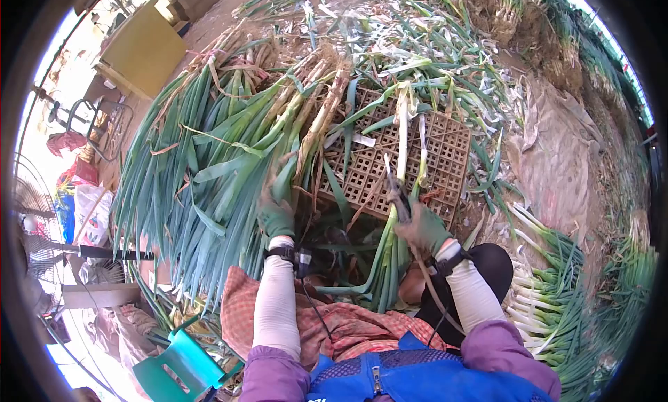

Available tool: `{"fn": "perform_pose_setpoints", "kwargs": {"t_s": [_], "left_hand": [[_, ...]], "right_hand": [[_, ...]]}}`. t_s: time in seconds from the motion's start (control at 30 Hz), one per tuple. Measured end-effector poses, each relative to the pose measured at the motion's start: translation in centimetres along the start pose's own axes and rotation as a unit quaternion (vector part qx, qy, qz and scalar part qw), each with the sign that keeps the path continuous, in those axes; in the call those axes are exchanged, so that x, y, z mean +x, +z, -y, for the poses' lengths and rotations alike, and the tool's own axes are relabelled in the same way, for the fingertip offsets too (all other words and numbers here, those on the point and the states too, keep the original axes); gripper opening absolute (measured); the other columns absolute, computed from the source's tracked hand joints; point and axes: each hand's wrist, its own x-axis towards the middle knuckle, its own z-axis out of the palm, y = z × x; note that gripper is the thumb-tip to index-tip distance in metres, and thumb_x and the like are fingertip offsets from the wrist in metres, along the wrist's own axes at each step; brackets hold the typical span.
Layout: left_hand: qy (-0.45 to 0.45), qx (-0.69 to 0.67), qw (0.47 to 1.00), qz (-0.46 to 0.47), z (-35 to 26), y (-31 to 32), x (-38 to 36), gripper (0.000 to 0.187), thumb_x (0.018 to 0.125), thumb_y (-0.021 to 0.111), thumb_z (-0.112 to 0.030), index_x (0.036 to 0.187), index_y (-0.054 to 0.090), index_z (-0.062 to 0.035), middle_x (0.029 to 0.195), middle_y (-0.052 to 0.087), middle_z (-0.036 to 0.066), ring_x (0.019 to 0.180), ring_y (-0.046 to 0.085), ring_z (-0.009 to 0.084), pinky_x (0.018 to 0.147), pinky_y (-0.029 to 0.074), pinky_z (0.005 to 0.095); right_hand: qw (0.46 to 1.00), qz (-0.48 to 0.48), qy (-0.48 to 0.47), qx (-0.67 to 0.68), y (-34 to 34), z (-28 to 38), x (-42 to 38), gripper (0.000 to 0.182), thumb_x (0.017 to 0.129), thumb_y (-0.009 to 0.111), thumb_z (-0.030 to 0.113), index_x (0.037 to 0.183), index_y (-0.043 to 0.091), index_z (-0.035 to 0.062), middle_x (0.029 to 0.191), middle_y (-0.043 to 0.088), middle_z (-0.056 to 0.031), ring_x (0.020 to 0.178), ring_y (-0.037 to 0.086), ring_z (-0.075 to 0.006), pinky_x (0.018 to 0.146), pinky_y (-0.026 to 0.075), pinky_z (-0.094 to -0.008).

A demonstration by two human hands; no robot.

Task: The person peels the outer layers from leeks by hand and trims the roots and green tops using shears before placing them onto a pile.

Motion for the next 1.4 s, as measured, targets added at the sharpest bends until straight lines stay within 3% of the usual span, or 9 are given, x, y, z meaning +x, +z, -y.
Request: {"fn": "perform_pose_setpoints", "kwargs": {"t_s": [0.13, 0.23, 0.47, 0.6, 0.67, 0.83, 1.07, 1.2, 1.4], "left_hand": [[0.0, 0.106, 0.985, -0.135, 1.4, -1.8, 3.5, 0.051, 0.072, 0.067, -0.01, 0.121, 0.059, -0.0039, 0.117, 0.062, 0.019, 0.113, 0.057, 0.037, 0.098, 0.046, 0.0427], [0.091, -0.068, 0.992, -0.048, 0.5, -1.9, 5.3, 0.054, 0.069, 0.072, -0.013, 0.121, 0.06, -0.0055, 0.117, 0.063, 0.017, 0.113, 0.058, 0.0352, 0.099, 0.045, 0.0428], [0.3, 0.117, 0.932, 0.17, -7.8, 2.1, 4.5, 0.065, 0.079, 0.069, -0.033, 0.136, 0.05, -0.0068, 0.134, 0.055, 0.016, 0.128, 0.049, 0.0323, 0.108, 0.038, 0.0445], [0.166, 0.284, 0.923, 0.199, -7.7, 7.9, 8.1, 0.078, 0.087, 0.063, -0.045, 0.15, 0.035, -0.0086, 0.147, 0.043, 0.014, 0.137, 0.04, 0.0328, 0.11, 0.036, 0.0432], [0.14, 0.308, 0.905, 0.257, -10.1, 6.7, 9.4, 0.077, 0.085, 0.065, -0.048, 0.148, 0.038, -0.0112, 0.145, 0.045, 0.014, 0.136, 0.042, 0.0322, 0.108, 0.04, 0.0422], [0.108, 0.328, 0.859, 0.377, -12.8, 5.8, 10.7, 0.06, 0.08, 0.072, -0.049, 0.128, 0.061, -0.015, 0.134, 0.056, 0.01, 0.124, 0.055, 0.0304, 0.1, 0.047, 0.0394], [0.308, 0.343, 0.825, 0.327, -10.4, 8.5, 2.4, 0.047, 0.074, 0.072, -0.036, 0.111, 0.065, -0.0082, 0.112, 0.063, 0.018, 0.112, 0.056, 0.0344, 0.095, 0.046, 0.04], [0.098, 0.109, 0.955, 0.256, -9.5, 8.1, 0.0, 0.034, 0.082, 0.069, -0.032, 0.108, 0.064, -0.0098, 0.092, 0.07, 0.017, 0.088, 0.067, 0.0369, 0.081, 0.051, 0.0459], [0.143, -0.238, 0.902, 0.33, -19.8, 5.9, 4.3, 0.056, 0.089, 0.067, -0.043, 0.128, 0.055, -0.0043, 0.108, 0.068, 0.024, 0.094, 0.068, 0.0333, 0.082, 0.052, 0.0388]], "right_hand": [[0.993, 0.041, 0.056, -0.093, 1.7, -0.8, -0.9, 0.082, 0.072, 0.072, 0.042, 0.133, 0.044, -0.0054, 0.121, 0.059, -0.0309, 0.111, 0.06, -0.0428, 0.095, 0.049, -0.0443], [0.993, 0.059, 0.068, -0.08, 2.1, -0.9, -0.1, 0.089, 0.071, 0.072, 0.043, 0.139, 0.039, -0.0052, 0.126, 0.056, -0.0321, 0.115, 0.058, -0.0415, 0.098, 0.047, -0.0448], [0.998, 0.051, -0.018, -0.032, 3.4, 1.2, 1.3, 0.086, 0.073, 0.072, 0.04, 0.138, 0.04, -0.0063, 0.121, 0.056, -0.0333, 0.113, 0.058, -0.0439, 0.096, 0.047, -0.045], [0.993, 0.093, 0.005, -0.071, 3.4, 1.8, 1.5, 0.091, 0.075, 0.071, 0.042, 0.141, 0.035, -0.0096, 0.126, 0.053, -0.0337, 0.116, 0.057, -0.0431, 0.098, 0.047, -0.0432], [0.987, 0.149, 0.037, -0.051, 1.8, 2.9, 1.2, 0.094, 0.077, 0.069, 0.043, 0.144, 0.031, -0.0109, 0.132, 0.051, -0.0333, 0.12, 0.056, -0.0426, 0.101, 0.046, -0.0421], [0.999, 0.023, 0.001, -0.049, 3.2, 0.1, 1.4, 0.088, 0.074, 0.073, 0.04, 0.14, 0.037, -0.0072, 0.122, 0.055, -0.034, 0.11, 0.059, -0.0451, 0.094, 0.048, -0.0456], [1.0, -0.005, 0.019, 0.015, 3.0, -0.4, 2.2, 0.075, 0.073, 0.073, 0.038, 0.129, 0.046, -0.0038, 0.112, 0.06, -0.0306, 0.105, 0.061, -0.0442, 0.09, 0.049, -0.0454], [0.998, -0.059, 0.026, 0.01, 2.2, -1.1, 1.5, 0.069, 0.072, 0.073, 0.037, 0.124, 0.05, -0.001, 0.106, 0.063, -0.029, 0.101, 0.062, -0.0437, 0.087, 0.049, -0.0459], [0.999, -0.03, 0.043, 0.002, 3.0, -1.6, 1.3, 0.088, 0.072, 0.072, 0.044, 0.135, 0.041, -0.0096, 0.119, 0.06, -0.0326, 0.11, 0.062, -0.0411, 0.094, 0.049, -0.045]]}}
